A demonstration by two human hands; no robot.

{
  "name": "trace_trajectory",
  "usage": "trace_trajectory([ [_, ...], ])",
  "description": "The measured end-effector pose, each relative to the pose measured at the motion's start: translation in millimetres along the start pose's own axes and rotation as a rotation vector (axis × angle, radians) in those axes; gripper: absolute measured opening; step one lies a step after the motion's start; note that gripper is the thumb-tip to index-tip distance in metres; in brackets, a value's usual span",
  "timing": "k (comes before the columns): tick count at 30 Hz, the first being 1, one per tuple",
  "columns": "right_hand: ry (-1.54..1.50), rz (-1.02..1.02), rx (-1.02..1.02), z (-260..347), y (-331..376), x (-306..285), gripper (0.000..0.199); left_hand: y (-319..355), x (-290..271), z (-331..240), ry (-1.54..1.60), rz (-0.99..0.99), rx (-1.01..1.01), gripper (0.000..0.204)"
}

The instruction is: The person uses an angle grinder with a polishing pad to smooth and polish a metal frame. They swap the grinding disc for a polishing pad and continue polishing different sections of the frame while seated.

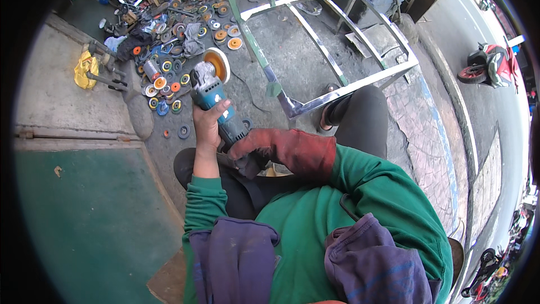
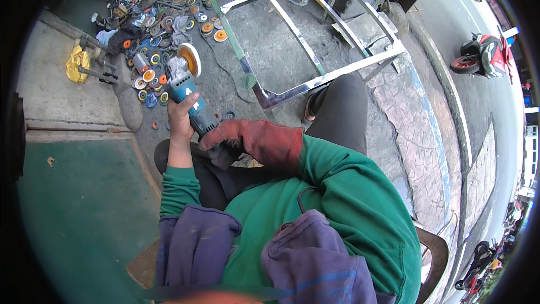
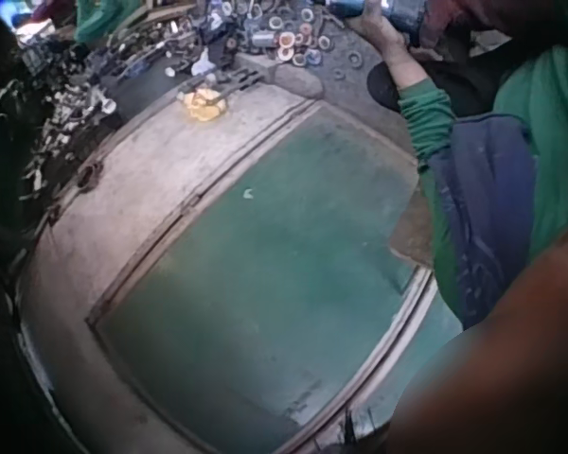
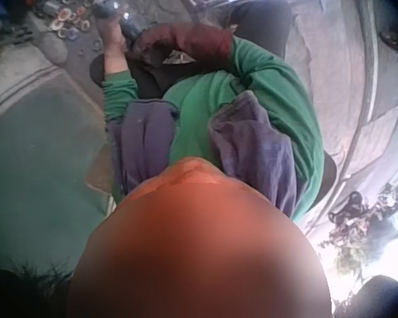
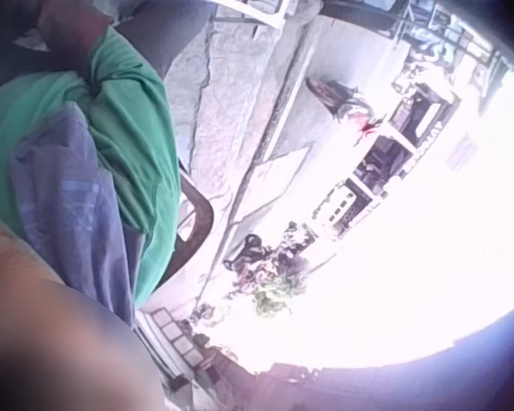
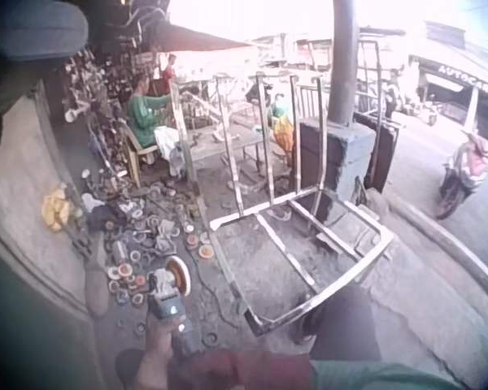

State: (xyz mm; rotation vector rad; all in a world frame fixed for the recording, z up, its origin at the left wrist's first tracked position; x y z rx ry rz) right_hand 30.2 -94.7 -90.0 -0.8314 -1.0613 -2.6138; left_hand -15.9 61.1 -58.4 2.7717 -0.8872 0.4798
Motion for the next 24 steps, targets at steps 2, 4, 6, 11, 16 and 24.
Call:
trace_trajectory([
  [2, -0.018, -0.017, 0.037, 2, 4, -4, 0.046, -10, -2, 0, 0.020, 0.008, 0.026, 0.046],
  [4, 0.072, -0.093, 0.029, 13, 13, -9, 0.054, -18, -13, 15, 0.125, -0.040, -0.084, 0.040],
  [6, 0.388, -0.312, -0.031, 36, 28, -21, 0.065, -22, -26, 37, 0.292, -0.137, -0.224, 0.037],
  [11, 1.192, -1.150, -0.778, 124, 101, -38, 0.086, -30, -65, 42, 0.471, -0.258, -0.180, 0.041],
  [16, 1.420, -1.117, -0.431, 112, 64, -91, 0.060, -26, -69, 36, 0.433, -0.249, -0.184, 0.043],
  [24, 0.516, -1.165, -0.618, 123, 102, -106, 0.027, -7, -33, 14, 0.082, -0.246, 0.032, 0.062],
])
Point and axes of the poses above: each hand's wrist, its own y-axis away from the middle knuckle, its own x-axis out of the palm, z = x × y, the point moved 7 cm from there along -y, towards the middle knuckle, and after that the axes turned 2 degrees about y, right-handed, at the moved point
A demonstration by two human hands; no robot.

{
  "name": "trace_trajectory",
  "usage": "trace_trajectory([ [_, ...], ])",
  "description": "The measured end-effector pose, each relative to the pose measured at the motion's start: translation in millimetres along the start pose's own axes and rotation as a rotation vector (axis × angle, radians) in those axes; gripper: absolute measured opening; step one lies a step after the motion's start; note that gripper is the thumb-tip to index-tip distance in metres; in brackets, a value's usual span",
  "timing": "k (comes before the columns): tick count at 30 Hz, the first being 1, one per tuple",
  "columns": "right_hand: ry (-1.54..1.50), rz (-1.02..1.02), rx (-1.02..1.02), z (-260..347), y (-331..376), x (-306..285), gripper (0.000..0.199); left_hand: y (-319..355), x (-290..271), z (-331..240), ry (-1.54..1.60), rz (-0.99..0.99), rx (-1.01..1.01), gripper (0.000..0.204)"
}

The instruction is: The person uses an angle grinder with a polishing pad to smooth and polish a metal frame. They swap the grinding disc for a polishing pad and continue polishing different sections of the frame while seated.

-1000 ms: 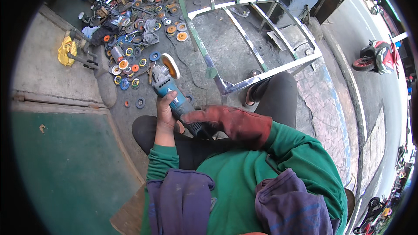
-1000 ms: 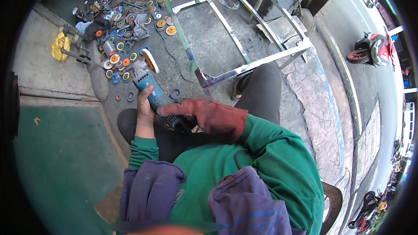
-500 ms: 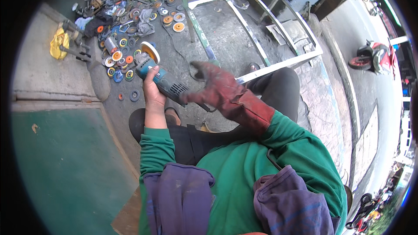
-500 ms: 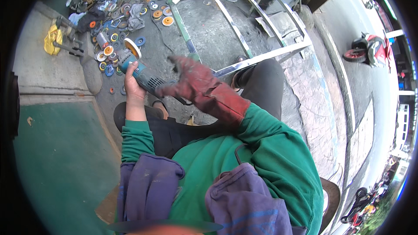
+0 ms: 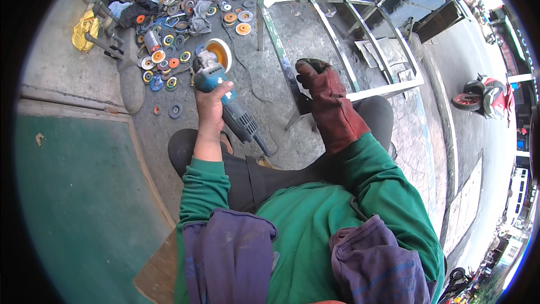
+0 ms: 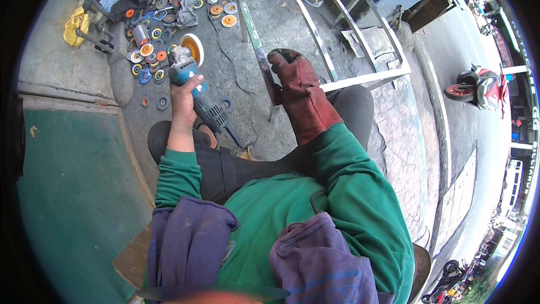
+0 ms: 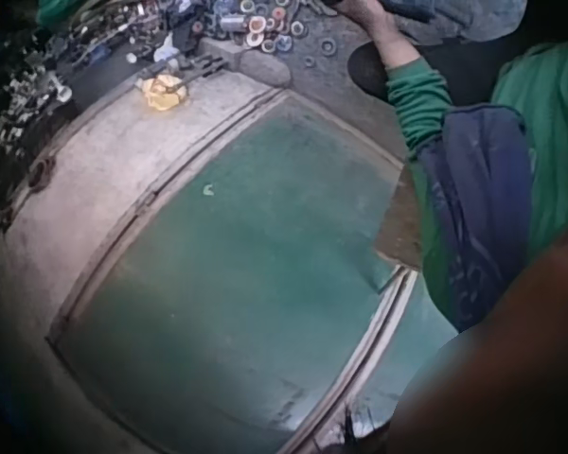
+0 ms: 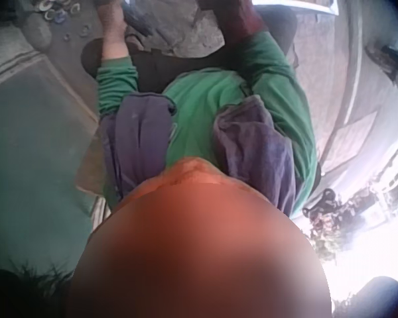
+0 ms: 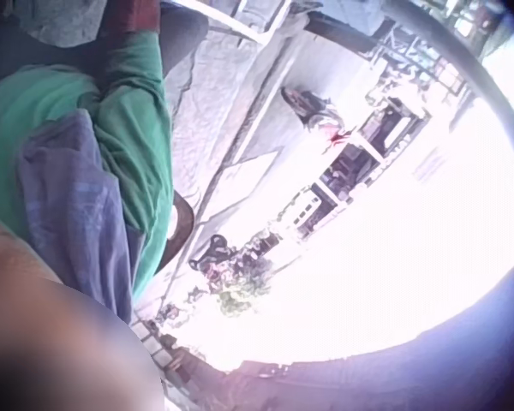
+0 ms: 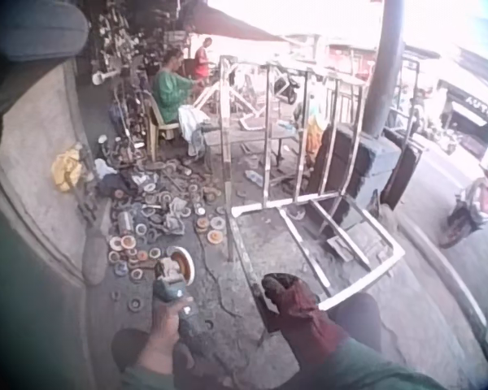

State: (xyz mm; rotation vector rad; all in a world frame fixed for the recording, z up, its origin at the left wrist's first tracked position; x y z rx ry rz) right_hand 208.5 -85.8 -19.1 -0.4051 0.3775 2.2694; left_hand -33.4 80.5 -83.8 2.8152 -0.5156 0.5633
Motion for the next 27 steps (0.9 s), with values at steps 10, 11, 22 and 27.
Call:
trace_trajectory([
  [10, -1.040, 0.365, 0.437, -37, -21, 11, 0.039, 14, 49, 18, -0.384, 0.258, 0.118, 0.088],
  [11, -0.956, 0.323, 0.429, -40, -20, 10, 0.041, 16, 51, 19, -0.412, 0.259, 0.140, 0.089],
  [22, -0.569, 0.413, 0.307, -23, -12, 24, 0.036, 18, 55, 13, -0.660, 0.306, 0.249, 0.095],
  [27, -0.569, 0.443, 0.292, -23, -12, 35, 0.032, 21, 54, 10, -0.778, 0.294, 0.218, 0.094],
])
Point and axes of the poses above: each hand's wrist, its own y-axis away from the middle knuckle, its own x-axis out of the palm, z = x × y, the point moved 7 cm from there along -y, towards the middle knuckle, and after that the axes turned 2 degrees about y, right-handed, at the moved point
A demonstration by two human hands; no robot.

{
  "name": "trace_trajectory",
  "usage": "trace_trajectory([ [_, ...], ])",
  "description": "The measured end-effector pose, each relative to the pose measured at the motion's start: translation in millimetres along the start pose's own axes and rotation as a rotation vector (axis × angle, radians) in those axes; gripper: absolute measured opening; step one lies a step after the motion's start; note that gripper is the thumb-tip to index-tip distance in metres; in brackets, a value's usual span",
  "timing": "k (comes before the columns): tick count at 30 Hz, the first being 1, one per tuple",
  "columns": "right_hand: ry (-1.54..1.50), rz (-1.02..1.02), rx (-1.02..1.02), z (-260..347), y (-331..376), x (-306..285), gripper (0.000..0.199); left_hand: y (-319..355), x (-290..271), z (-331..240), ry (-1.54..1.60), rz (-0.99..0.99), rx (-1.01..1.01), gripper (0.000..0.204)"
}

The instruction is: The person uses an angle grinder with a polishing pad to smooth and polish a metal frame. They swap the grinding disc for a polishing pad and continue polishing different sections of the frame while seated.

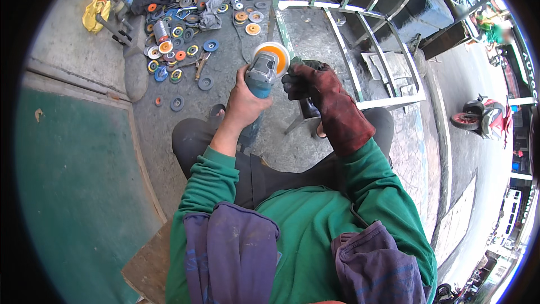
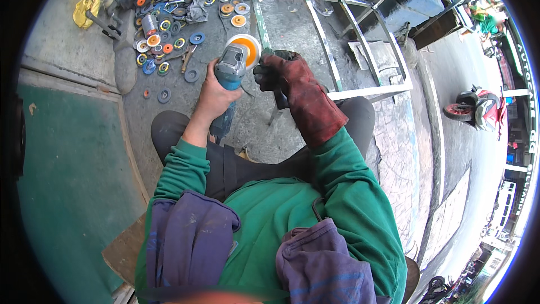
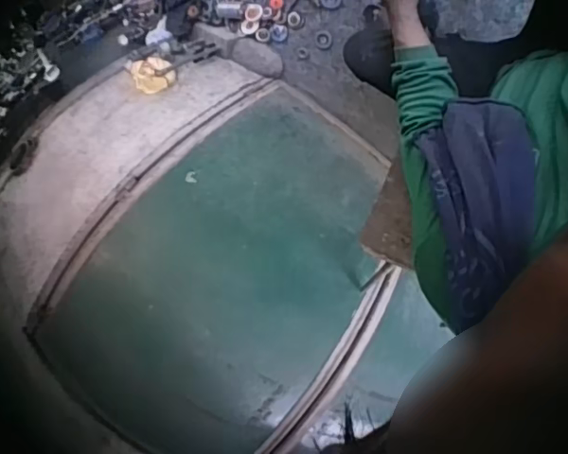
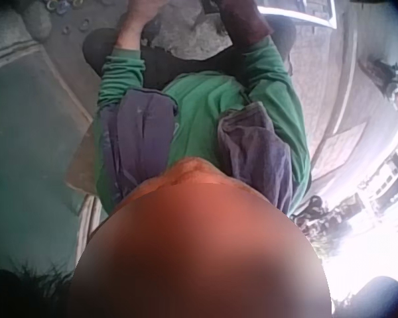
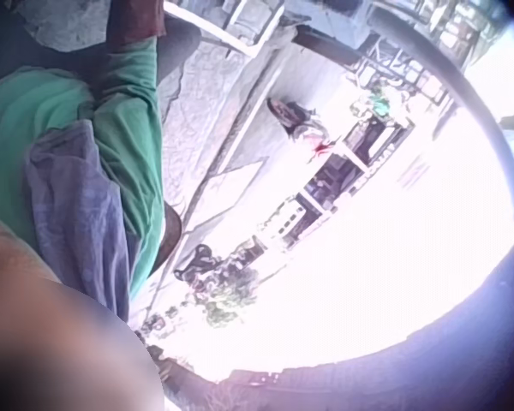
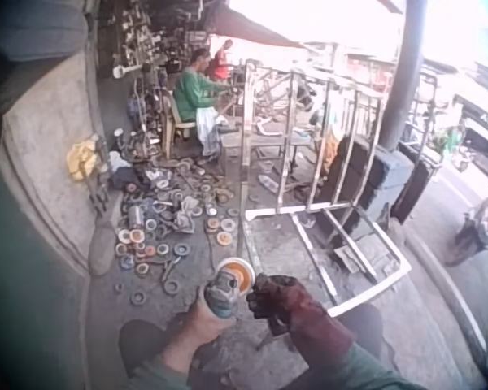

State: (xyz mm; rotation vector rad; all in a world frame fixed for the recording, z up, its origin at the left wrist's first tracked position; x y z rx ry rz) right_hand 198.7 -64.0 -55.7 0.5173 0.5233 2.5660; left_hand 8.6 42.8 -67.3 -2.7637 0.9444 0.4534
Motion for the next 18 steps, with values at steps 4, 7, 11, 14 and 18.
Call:
trace_trajectory([
  [4, -0.030, 0.026, 0.043, -3, 0, 5, 0.030, 0, -2, 2, -0.045, -0.001, 0.018, 0.095],
  [7, -0.032, 0.055, 0.044, -6, -1, 6, 0.029, 1, -3, 4, -0.048, -0.024, 0.058, 0.096],
  [11, -0.088, 0.066, -0.017, -9, -2, 4, 0.022, 0, -2, 11, 0.019, -0.005, 0.043, 0.094],
  [14, -0.118, 0.072, -0.001, -10, -2, 1, 0.020, 0, -3, 6, 0.012, -0.017, 0.073, 0.094],
  [18, -0.114, 0.092, -0.004, -5, 1, -1, 0.015, 0, 0, 6, -0.008, 0.021, -0.030, 0.098],
])
Point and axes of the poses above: each hand's wrist, its own y-axis away from the middle knuckle, its own x-axis out of the palm, z = x × y, the point moved 7 cm from there along -y, towards the middle knuckle, and after that the axes turned 2 degrees about y, right-handed, at the moved point
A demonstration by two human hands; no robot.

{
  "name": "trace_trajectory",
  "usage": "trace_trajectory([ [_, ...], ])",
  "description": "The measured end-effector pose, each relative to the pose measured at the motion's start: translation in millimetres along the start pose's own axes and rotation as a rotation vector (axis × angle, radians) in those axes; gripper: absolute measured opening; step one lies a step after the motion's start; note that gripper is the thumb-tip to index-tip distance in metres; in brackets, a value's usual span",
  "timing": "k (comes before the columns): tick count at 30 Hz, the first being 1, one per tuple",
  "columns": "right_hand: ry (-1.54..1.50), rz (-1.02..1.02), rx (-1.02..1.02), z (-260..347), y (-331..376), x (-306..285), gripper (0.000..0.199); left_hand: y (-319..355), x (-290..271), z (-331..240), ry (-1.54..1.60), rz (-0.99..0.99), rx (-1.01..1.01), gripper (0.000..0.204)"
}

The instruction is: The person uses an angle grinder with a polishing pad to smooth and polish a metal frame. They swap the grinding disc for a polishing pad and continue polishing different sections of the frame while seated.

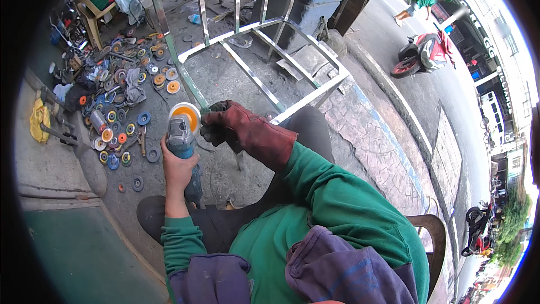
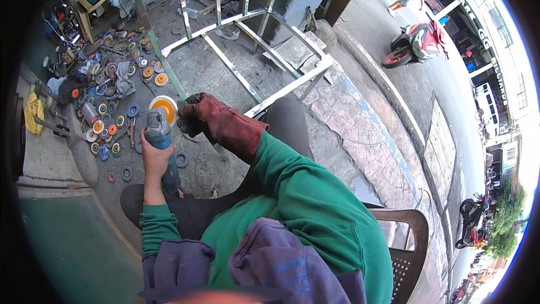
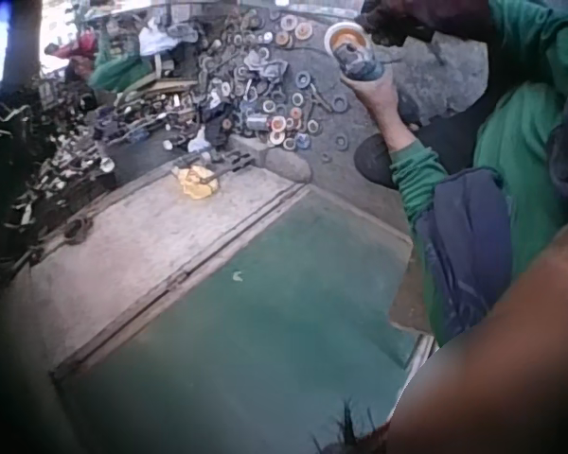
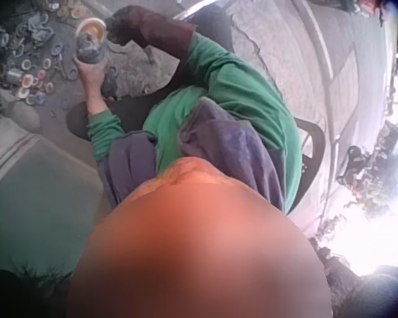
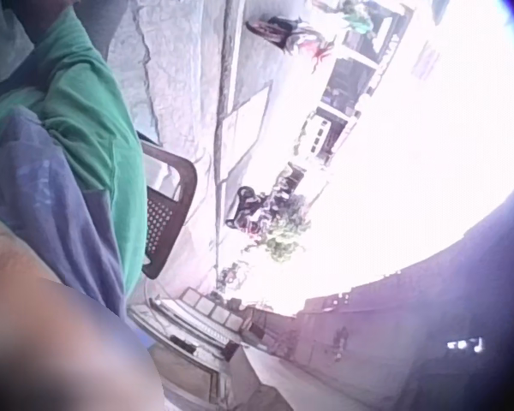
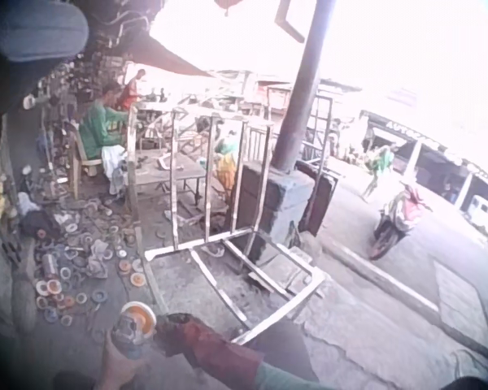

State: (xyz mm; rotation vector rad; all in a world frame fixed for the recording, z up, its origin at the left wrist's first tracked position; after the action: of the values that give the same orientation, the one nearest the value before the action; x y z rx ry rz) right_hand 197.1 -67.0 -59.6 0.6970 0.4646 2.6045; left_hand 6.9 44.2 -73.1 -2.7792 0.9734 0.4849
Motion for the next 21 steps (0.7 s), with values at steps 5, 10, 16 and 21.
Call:
trace_trajectory([
  [5, 0.053, -0.079, 0.008, 5, -3, -19, 0.016, -1, 1, 0, 0.016, -0.031, 0.036, 0.097],
  [10, 0.007, -0.032, 0.055, -2, 2, -4, 0.023, 3, 0, 4, -0.040, -0.015, -0.018, 0.096],
  [16, 0.027, -0.051, 0.036, 5, 6, 1, 0.021, 2, 1, -2, -0.034, 0.040, -0.073, 0.098],
  [21, 0.073, -0.091, 0.064, 0, 0, -4, 0.020, 0, 1, -7, -0.046, 0.059, -0.045, 0.098],
])
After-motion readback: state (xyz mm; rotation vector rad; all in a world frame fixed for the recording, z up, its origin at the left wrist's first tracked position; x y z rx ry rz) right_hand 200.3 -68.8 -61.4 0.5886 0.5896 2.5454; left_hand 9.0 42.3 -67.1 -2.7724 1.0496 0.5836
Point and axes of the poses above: each hand's wrist, its own y-axis away from the middle knuckle, its own x-axis out of the palm, z = x × y, the point moved 7 cm from there along -y, towards the middle knuckle, and after that the axes turned 2 degrees about y, right-handed, at the moved point
